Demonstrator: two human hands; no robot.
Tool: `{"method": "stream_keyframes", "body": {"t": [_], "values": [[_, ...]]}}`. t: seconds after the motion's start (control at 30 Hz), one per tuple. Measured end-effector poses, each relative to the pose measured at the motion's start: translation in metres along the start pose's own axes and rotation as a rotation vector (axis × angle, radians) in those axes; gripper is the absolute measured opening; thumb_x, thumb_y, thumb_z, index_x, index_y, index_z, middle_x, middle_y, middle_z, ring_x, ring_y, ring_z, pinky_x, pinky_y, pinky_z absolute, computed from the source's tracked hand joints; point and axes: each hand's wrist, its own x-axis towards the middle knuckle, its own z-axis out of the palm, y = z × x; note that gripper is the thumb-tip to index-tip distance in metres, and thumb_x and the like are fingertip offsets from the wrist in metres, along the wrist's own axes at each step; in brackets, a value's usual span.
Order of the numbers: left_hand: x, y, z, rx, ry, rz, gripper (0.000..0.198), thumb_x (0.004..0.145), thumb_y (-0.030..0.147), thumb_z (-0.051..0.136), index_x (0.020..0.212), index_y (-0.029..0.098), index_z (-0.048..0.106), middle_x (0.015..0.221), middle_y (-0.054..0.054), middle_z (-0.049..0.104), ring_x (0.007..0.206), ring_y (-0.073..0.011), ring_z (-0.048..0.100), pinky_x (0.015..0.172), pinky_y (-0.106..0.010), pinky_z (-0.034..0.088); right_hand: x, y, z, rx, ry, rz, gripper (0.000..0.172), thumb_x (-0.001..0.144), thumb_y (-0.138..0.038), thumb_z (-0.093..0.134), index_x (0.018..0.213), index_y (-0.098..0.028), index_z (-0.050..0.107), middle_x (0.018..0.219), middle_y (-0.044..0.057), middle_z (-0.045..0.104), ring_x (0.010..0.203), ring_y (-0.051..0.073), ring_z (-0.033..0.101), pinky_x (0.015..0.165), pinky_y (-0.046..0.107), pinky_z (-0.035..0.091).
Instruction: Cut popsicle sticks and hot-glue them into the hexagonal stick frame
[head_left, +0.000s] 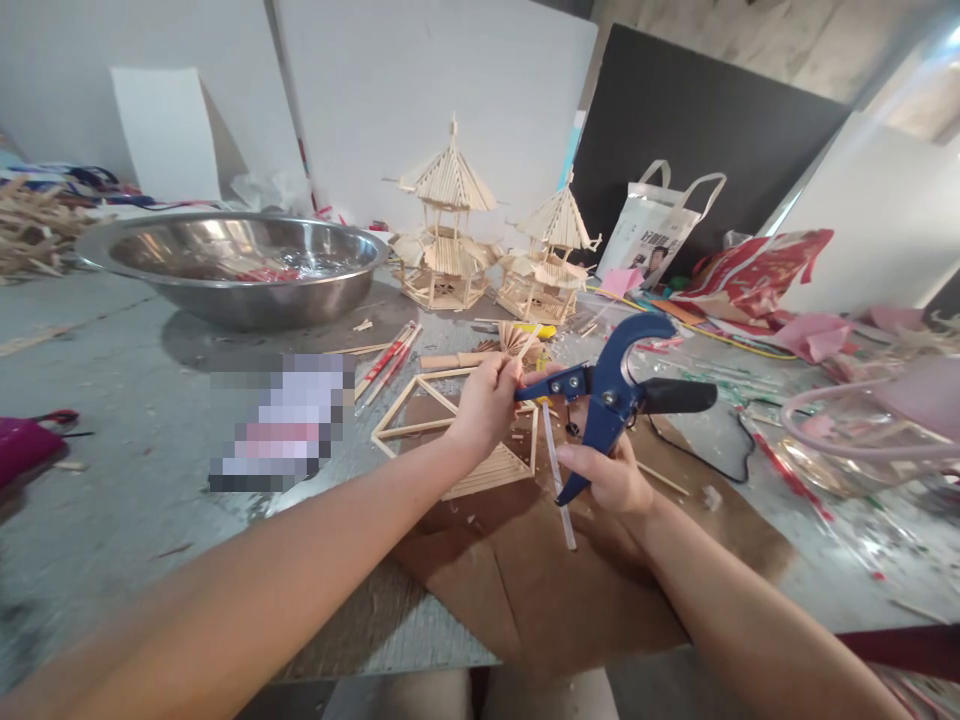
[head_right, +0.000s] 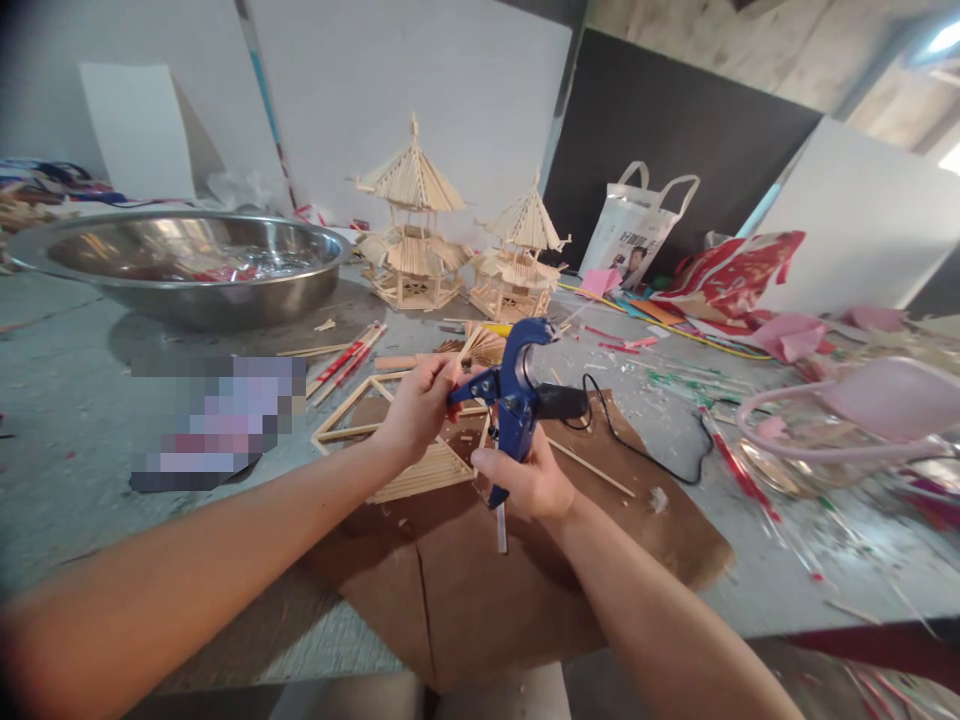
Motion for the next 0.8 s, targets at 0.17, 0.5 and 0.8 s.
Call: {"method": "stream_keyframes", "body": {"t": [0.17, 0.5, 0.8], "values": [[0.011, 0.000, -0.013, 0.203, -0.048, 0.088, 0.020, 0.077, 0.029, 0.039, 0.065, 0.016, 0.047, 0.058, 0.003, 0.047, 0.049, -0.0069, 0.041, 0.045, -0.019, 0.032, 0.008, 0.000, -0.014, -0.354, 0.332, -0.207, 0.023, 0.069, -0.024, 0.047, 0.092, -0.023, 0.051, 0.081, 0.002, 0.058, 0.080, 0.018, 0.055, 0.080, 0.037, 0.039], [0.015, 0.004, -0.024, 0.071, -0.186, 0.180, 0.024, 0.080, 0.038, 0.040, 0.072, 0.016, 0.047, 0.048, 0.006, 0.038, 0.040, -0.0046, 0.032, 0.040, -0.018, 0.026, 0.029, 0.034, -0.052, -1.212, 0.271, 0.032, 0.050, 0.061, -0.025, 0.049, 0.109, -0.017, 0.041, 0.100, 0.011, 0.053, 0.095, 0.026, 0.048, 0.081, 0.041, 0.037], [0.010, 0.005, -0.018, 0.047, -0.336, 0.231, 0.022, 0.078, 0.033, 0.045, 0.068, 0.015, 0.050, 0.047, 0.006, 0.034, 0.041, -0.0052, 0.031, 0.041, -0.019, 0.025, 0.026, 0.030, -0.046, -1.238, 0.091, -0.036, 0.051, 0.059, -0.022, 0.048, 0.109, -0.017, 0.042, 0.096, 0.009, 0.055, 0.090, 0.024, 0.049, 0.079, 0.036, 0.038]]}}
